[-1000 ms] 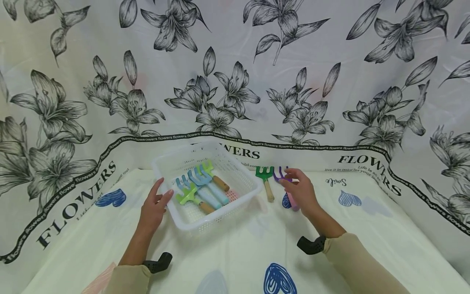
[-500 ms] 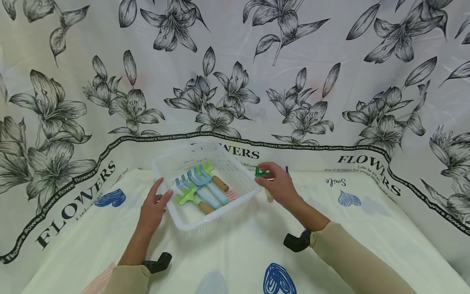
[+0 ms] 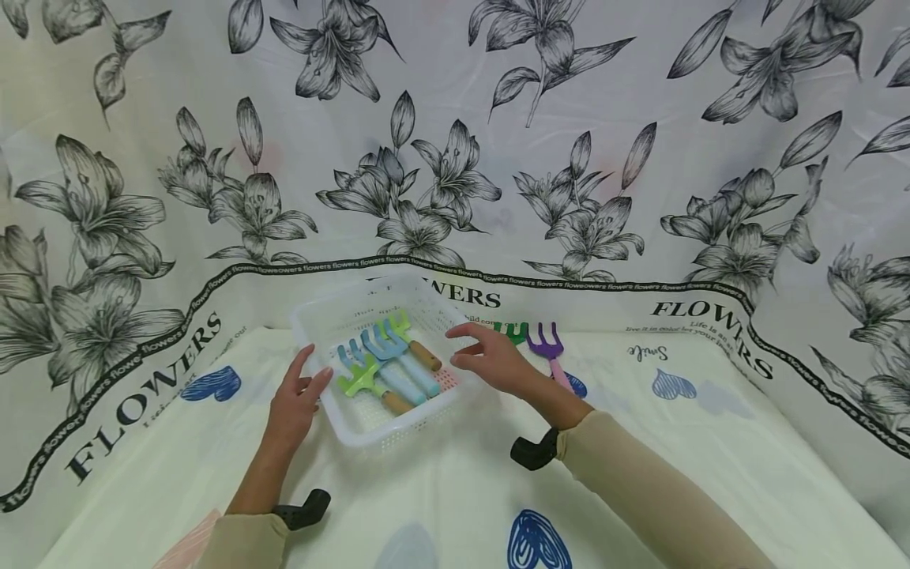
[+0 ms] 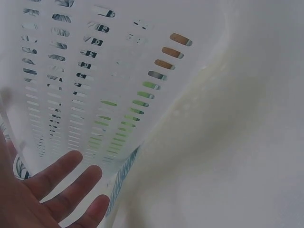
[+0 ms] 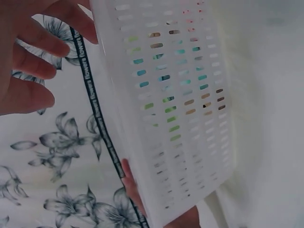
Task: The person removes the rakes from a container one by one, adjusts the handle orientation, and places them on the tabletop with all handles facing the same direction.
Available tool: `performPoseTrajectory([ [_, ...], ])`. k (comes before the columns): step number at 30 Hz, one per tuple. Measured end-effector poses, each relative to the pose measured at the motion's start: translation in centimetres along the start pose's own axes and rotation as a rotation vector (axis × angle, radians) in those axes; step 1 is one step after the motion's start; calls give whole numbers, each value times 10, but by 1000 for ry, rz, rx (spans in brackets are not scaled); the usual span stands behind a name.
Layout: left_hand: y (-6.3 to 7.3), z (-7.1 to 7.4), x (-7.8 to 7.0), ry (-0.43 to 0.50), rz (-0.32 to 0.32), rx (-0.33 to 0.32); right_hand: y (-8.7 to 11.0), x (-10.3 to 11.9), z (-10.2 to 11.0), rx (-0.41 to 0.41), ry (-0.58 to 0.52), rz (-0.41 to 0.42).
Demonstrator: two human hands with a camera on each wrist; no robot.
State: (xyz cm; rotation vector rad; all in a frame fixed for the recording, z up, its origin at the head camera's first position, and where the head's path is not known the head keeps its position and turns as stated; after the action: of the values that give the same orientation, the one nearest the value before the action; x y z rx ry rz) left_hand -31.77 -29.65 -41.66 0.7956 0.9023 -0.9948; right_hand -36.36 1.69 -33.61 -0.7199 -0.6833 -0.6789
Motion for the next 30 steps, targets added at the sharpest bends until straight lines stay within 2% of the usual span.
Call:
performPoseTrajectory([
  [4,0,-2,-1,-12,-8,0,-7,-6,-7,65,-31,8],
  [10,-1,-2,-1,-27,-12,-8,-21,-14,-19,156,-84,-63],
  [13,-1,-1,-1,-24,-8,-12,-30,-15,-24,195,-81,-72],
  [20,-1,0,0,-22,-3,-11,-43,-15,-31,241,-89,-47],
  [26,-2,1,1,-19,5,-11,-50,-23,-40,278,-172,-68],
  [30,-2,0,0,-14,11,-9,-52,-28,-45,326,-182,-97],
])
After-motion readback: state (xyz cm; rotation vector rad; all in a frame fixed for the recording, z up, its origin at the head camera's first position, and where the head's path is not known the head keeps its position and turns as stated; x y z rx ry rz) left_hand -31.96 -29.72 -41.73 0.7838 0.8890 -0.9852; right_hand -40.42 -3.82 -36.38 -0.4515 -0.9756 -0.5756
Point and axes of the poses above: each hand's wrist, its own y-axis away from the middle knuckle, its own z-axis out of the back of the hand, x = y × z, the point moved 6 cm from there along -y, towards the middle knuckle, and after that the axes turned 12 degrees about z, right-handed, at the moved point
